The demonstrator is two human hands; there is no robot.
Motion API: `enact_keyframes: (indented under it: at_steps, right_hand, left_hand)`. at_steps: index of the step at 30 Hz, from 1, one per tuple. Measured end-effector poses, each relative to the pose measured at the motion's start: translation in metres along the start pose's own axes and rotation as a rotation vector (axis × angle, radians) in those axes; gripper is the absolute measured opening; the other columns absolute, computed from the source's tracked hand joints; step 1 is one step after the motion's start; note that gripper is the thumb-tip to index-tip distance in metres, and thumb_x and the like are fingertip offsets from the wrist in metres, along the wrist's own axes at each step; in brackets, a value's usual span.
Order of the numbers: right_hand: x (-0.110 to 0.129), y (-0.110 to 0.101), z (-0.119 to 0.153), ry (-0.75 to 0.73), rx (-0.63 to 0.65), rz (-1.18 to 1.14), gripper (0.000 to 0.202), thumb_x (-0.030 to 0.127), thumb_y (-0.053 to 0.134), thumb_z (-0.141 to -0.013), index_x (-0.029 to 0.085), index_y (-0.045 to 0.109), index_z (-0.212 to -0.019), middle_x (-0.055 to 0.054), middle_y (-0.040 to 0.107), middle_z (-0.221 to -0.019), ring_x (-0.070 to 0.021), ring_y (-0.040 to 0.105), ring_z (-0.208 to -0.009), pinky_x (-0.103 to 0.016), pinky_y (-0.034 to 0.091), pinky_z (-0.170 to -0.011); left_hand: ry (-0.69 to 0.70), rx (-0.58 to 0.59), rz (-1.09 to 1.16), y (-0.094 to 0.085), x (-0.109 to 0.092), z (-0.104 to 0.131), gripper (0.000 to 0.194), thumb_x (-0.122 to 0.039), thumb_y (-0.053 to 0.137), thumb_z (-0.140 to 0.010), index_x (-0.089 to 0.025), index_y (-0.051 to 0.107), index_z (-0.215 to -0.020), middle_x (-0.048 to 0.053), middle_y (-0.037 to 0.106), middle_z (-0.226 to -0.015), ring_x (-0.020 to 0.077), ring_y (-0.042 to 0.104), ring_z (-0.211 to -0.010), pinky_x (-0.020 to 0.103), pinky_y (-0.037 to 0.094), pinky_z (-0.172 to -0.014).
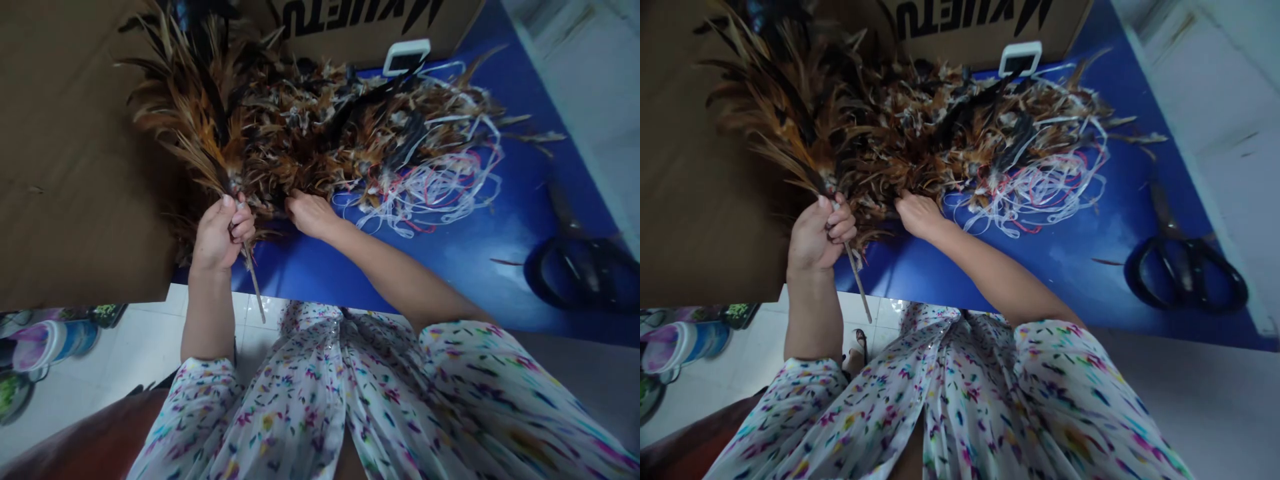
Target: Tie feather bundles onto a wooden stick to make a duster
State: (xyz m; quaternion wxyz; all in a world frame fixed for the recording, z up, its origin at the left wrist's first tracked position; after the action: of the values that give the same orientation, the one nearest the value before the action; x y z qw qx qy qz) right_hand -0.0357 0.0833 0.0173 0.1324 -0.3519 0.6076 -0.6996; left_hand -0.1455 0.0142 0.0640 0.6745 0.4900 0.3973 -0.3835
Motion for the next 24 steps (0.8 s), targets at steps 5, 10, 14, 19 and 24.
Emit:
enact_keyframes:
  at_steps: [5,10,14,19,24]
  right_hand:
    - [-0.006,-0.006,0.009,0.021,0.024,-0.042,0.034,0.01,0.038,-0.096,0.011,0.066,-0.115,-0.018,0.068,-0.123,-0.0309,0.068,-0.11,-0.036,0.05,-0.083]
    - [-0.006,-0.011,0.017,0.027,0.011,-0.129,0.032,0.008,0.04,-0.095,0.01,0.064,-0.117,-0.019,0.071,-0.115,-0.0276,0.068,-0.104,-0.033,0.048,-0.084]
    - [-0.005,-0.019,0.029,-0.057,-0.07,-0.252,0.025,0.008,0.045,-0.094,0.013,0.067,-0.106,-0.014,0.071,-0.107,-0.0223,0.066,-0.099,-0.031,0.046,-0.086]
    - [-0.025,-0.021,0.051,-0.035,-0.16,-0.514,0.017,0.006,0.056,-0.084,0.015,0.065,-0.095,-0.004,0.068,-0.086,-0.0128,0.063,-0.074,-0.024,0.047,-0.072]
    - [-0.056,-0.002,0.069,0.218,-0.072,-1.044,0.025,0.007,0.059,-0.078,0.018,0.061,-0.1,0.003,0.058,-0.07,-0.0143,0.069,-0.064,-0.02,0.048,-0.051]
  left_hand:
    - [-0.016,0.012,0.017,0.004,0.007,-0.006,0.027,-0.04,0.067,-0.093,-0.017,0.057,-0.082,-0.008,0.035,-0.057,0.0019,0.029,-0.039,0.015,0.026,-0.037]
    - [-0.062,0.036,0.036,0.012,0.017,-0.014,0.027,-0.039,0.067,-0.093,-0.016,0.057,-0.082,-0.009,0.036,-0.057,0.0017,0.029,-0.039,0.014,0.025,-0.037]
    - [-0.099,0.099,0.093,0.02,0.024,-0.019,0.025,-0.036,0.067,-0.093,-0.015,0.057,-0.082,-0.009,0.035,-0.057,0.0014,0.028,-0.039,0.013,0.024,-0.037]
    - [-0.168,0.146,0.156,0.032,0.034,-0.025,0.023,-0.032,0.063,-0.096,-0.014,0.057,-0.083,-0.009,0.035,-0.058,0.0013,0.028,-0.039,0.012,0.022,-0.037]
    - [-0.202,0.235,0.215,0.047,0.043,-0.036,0.023,-0.026,0.053,-0.101,-0.012,0.059,-0.084,-0.008,0.035,-0.058,0.0016,0.03,-0.039,0.013,0.024,-0.038]
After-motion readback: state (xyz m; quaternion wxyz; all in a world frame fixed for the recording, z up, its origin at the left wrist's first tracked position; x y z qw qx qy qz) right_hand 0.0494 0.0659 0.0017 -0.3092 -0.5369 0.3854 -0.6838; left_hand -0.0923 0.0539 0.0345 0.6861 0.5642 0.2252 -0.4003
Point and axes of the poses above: each hand's wrist, its own z-axis away from the middle knuckle, its own y-axis out of the palm, x = y × z, the point moved 10 cm from there along -z, towards the middle knuckle
